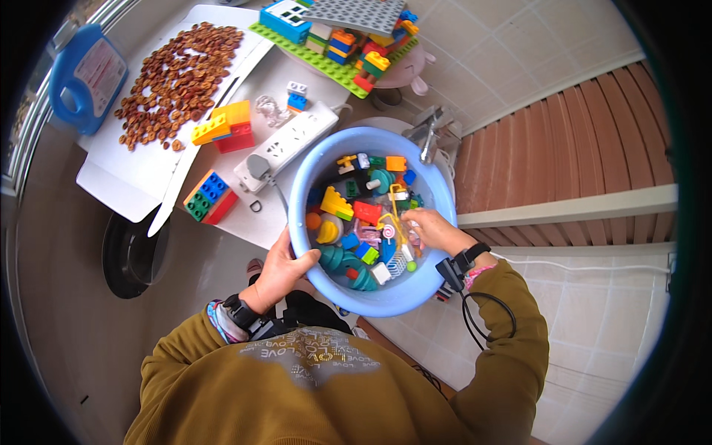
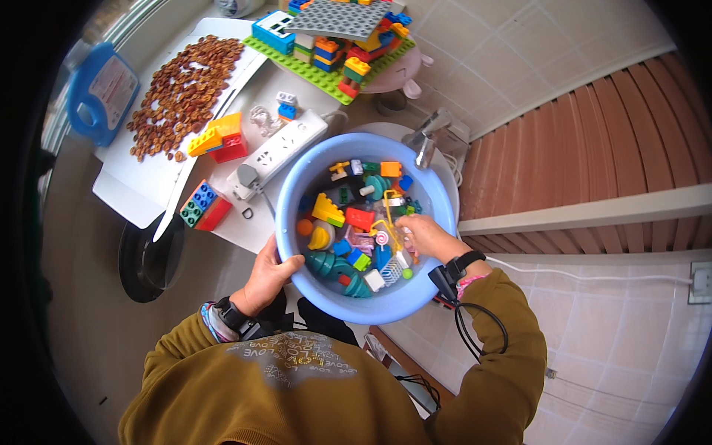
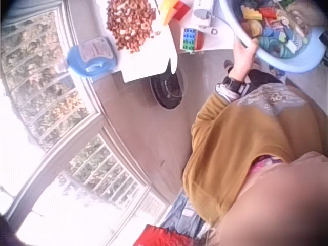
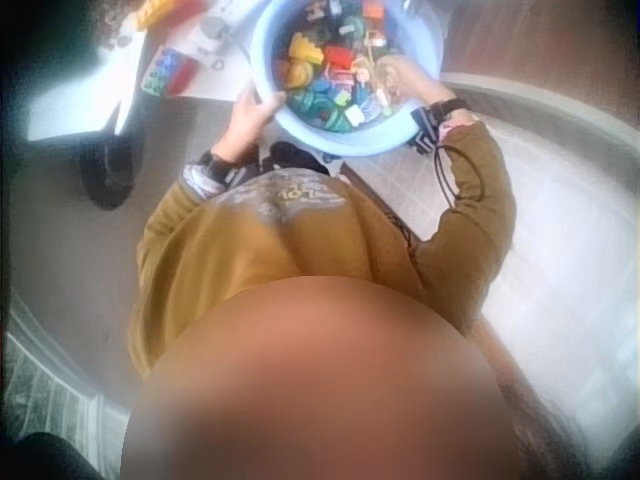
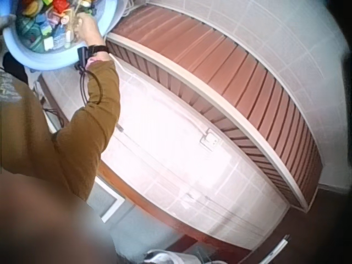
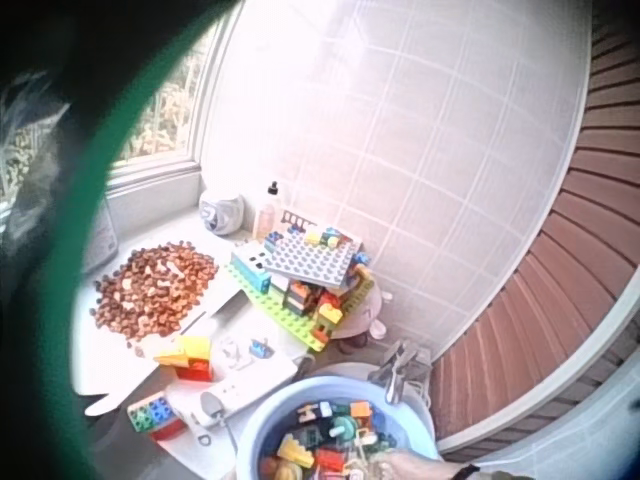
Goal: The person picks individual Lego bricks from a blue basin and places them onto a partially built Lego structure on a countertop. They repeatedly reach into the basin, select pieces, and attach them to the structure. At the end, they pour the remaining bricks from the basin into a sink.
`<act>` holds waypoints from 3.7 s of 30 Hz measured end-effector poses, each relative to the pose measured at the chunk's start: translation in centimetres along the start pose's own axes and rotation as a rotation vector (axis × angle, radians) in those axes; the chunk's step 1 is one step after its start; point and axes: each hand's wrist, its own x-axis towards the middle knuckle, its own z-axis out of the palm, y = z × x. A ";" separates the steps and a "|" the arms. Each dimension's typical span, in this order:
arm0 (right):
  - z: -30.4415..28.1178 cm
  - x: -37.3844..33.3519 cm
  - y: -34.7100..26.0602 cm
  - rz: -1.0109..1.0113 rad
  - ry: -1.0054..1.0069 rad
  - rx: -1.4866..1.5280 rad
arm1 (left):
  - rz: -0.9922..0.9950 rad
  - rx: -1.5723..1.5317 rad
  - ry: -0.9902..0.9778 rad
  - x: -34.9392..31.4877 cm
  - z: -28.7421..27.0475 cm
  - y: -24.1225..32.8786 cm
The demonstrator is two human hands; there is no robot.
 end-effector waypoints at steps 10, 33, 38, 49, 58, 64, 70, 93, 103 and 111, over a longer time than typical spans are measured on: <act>-0.3 -1.7 -0.1 0.102 0.082 -0.343 | -0.029 -0.002 0.063 0.1 0.4 -0.4; -1.5 -5.0 7.1 0.157 0.727 -0.429 | -0.034 0.034 -0.005 0.4 0.3 -0.5; 0.2 -5.0 9.3 0.192 0.649 0.151 | -0.013 -0.029 0.011 0.6 1.0 -0.2; -1.2 -5.1 6.7 0.010 0.734 -0.277 | -0.012 -0.186 0.049 -0.1 3.0 1.6; -2.7 2.4 2.0 -0.208 0.360 -0.294 | -0.004 -0.163 0.074 -0.3 3.1 1.4; -1.1 7.4 1.2 -0.130 0.310 -0.123 | 0.002 -0.159 0.074 0.1 2.9 1.1; 0.5 9.1 1.1 -0.139 0.131 -0.059 | -0.014 -0.151 0.071 0.2 3.0 1.4; 0.9 8.0 1.6 -0.115 0.326 0.021 | -0.025 -0.150 0.105 0.2 4.1 2.7; 3.8 9.9 -1.0 -0.159 0.132 0.031 | -0.032 -0.151 0.082 -0.1 3.4 2.6; 4.0 10.7 -1.0 -0.042 0.257 0.130 | -0.012 -0.112 0.104 0.1 3.8 2.9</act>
